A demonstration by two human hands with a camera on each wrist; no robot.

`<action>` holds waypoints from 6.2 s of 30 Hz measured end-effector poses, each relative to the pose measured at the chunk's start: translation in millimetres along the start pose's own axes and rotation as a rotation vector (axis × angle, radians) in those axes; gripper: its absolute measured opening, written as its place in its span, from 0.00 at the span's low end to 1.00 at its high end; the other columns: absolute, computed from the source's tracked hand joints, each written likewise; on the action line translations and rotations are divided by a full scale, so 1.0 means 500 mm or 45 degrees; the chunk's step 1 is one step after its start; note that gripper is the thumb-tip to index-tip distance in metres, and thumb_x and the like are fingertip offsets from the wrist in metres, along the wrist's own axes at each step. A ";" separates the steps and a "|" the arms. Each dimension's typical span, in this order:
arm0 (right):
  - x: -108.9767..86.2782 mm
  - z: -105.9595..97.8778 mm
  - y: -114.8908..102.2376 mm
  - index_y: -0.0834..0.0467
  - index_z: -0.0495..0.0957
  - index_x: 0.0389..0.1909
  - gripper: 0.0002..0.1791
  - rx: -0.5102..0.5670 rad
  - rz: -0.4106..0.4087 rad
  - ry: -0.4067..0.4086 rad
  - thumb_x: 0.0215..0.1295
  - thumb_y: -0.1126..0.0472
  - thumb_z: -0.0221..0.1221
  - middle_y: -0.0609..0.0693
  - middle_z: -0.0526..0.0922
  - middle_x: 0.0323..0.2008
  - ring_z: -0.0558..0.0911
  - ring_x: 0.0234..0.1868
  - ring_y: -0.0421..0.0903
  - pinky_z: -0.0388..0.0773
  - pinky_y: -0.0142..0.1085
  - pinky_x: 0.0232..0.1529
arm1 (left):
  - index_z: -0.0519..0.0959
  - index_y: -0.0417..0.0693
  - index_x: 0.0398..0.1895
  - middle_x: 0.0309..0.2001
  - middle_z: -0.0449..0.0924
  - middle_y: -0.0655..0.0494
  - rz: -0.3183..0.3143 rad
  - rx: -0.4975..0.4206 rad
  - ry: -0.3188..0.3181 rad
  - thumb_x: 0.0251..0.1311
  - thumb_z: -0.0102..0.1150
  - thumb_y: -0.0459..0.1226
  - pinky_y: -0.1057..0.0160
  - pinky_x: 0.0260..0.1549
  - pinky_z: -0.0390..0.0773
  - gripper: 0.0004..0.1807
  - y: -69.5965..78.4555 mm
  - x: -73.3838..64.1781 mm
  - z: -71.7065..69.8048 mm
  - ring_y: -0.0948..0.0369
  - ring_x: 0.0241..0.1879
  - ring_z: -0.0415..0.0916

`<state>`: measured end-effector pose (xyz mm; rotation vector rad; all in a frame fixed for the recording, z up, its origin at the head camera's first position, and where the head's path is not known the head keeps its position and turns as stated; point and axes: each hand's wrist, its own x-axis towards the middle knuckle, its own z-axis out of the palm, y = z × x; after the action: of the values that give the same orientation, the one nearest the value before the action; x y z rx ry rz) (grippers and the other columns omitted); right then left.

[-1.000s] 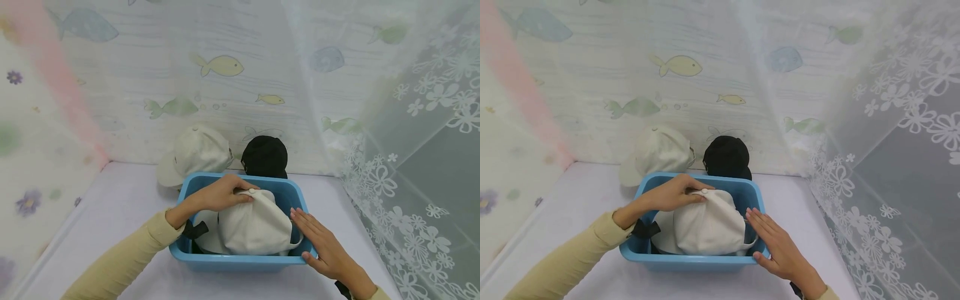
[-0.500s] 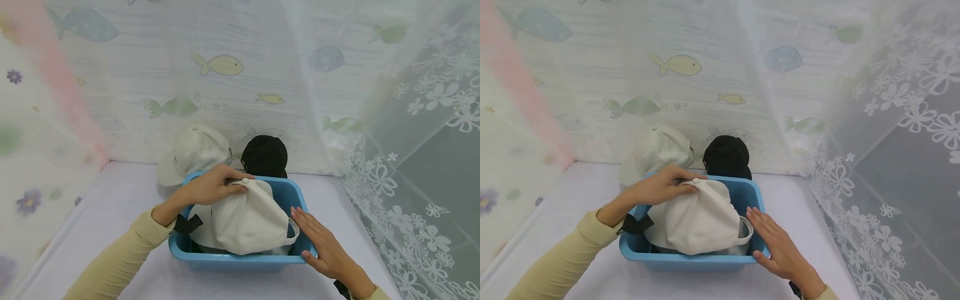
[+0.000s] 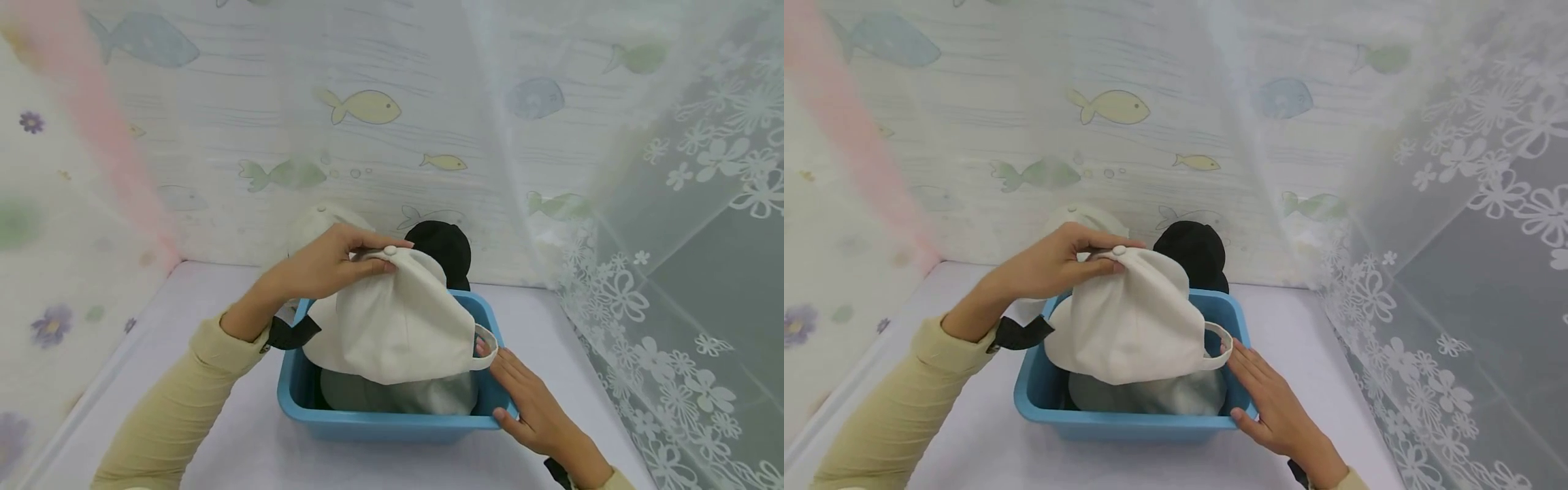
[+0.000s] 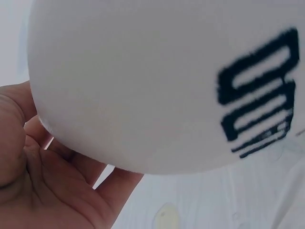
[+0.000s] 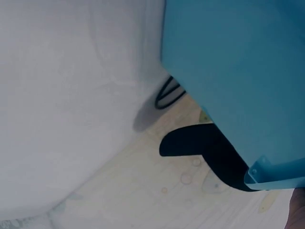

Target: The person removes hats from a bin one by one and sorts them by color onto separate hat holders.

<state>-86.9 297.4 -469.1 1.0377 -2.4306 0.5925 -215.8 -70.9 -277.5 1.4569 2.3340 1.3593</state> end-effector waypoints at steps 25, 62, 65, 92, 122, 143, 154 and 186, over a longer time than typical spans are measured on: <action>0.006 0.006 0.000 0.72 0.62 0.73 0.41 0.087 -0.033 0.059 0.81 0.40 0.38 0.62 0.64 0.75 0.58 0.79 0.56 0.46 0.36 0.80 | 0.81 0.45 0.63 0.53 0.85 0.47 0.022 0.308 0.312 0.72 0.59 0.33 0.72 0.35 0.79 0.18 0.012 0.038 -0.202 0.66 0.42 0.81; -0.005 0.008 -0.015 0.73 0.65 0.71 0.39 0.101 -0.036 0.108 0.82 0.41 0.38 0.61 0.66 0.74 0.61 0.78 0.56 0.46 0.38 0.80 | 0.77 0.44 0.67 0.63 0.79 0.44 -0.309 0.268 0.425 0.73 0.60 0.39 0.61 0.46 0.74 0.22 -0.290 0.018 -0.143 0.53 0.53 0.78; -0.004 0.009 -0.016 0.73 0.65 0.71 0.40 0.103 -0.039 0.106 0.82 0.40 0.38 0.61 0.66 0.74 0.60 0.78 0.55 0.46 0.37 0.80 | 0.76 0.43 0.68 0.64 0.78 0.42 -0.362 0.219 0.422 0.73 0.59 0.41 0.54 0.50 0.75 0.23 -0.308 0.011 -0.139 0.49 0.56 0.77; 0.001 0.015 -0.018 0.72 0.66 0.71 0.38 0.099 -0.034 0.112 0.82 0.41 0.39 0.60 0.67 0.74 0.61 0.78 0.55 0.47 0.37 0.80 | 0.71 0.54 0.73 0.74 0.66 0.49 -0.461 0.058 0.389 0.70 0.62 0.50 0.43 0.65 0.71 0.31 -0.377 -0.021 -0.115 0.49 0.72 0.65; 0.484 -0.030 0.029 0.68 0.79 0.59 0.18 0.844 0.268 -0.388 0.81 0.63 0.48 0.64 0.84 0.55 0.84 0.57 0.55 0.81 0.43 0.60 | 0.68 0.26 0.68 0.59 0.77 0.29 -1.032 -0.007 0.963 0.80 0.39 0.48 0.77 0.36 0.80 0.32 -0.414 -0.299 -0.112 0.71 0.37 0.78; 0.599 0.135 0.089 0.71 0.70 0.64 0.26 1.098 0.970 -0.425 0.84 0.54 0.41 0.64 0.80 0.54 0.82 0.53 0.54 0.78 0.46 0.63 | 0.60 0.23 0.70 0.38 0.79 0.56 -1.106 -0.687 0.972 0.81 0.40 0.46 0.68 0.42 0.85 0.33 -0.435 -0.311 -0.053 0.69 0.35 0.82; 0.617 0.151 0.092 0.68 0.73 0.54 0.20 1.270 1.037 -0.346 0.84 0.55 0.43 0.50 0.76 0.36 0.77 0.37 0.44 0.77 0.40 0.54 | 0.71 0.42 0.49 0.38 0.76 0.54 -1.108 -1.317 1.113 0.79 0.47 0.40 0.66 0.43 0.86 0.09 -0.457 -0.327 -0.073 0.65 0.36 0.81; 0.645 0.177 0.103 0.68 0.69 0.68 0.33 1.548 1.267 -0.005 0.71 0.53 0.64 0.60 0.79 0.60 0.82 0.49 0.42 0.81 0.35 0.56 | 0.53 0.27 0.77 0.44 0.76 0.64 -0.969 -0.948 0.913 0.72 0.58 0.48 0.75 0.41 0.82 0.44 -0.485 -0.282 -0.069 0.74 0.40 0.78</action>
<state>-346.7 100.6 -379.2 -0.0352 -2.3357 2.5296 -321.8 -237.4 -479.6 -0.1498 1.8826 2.2632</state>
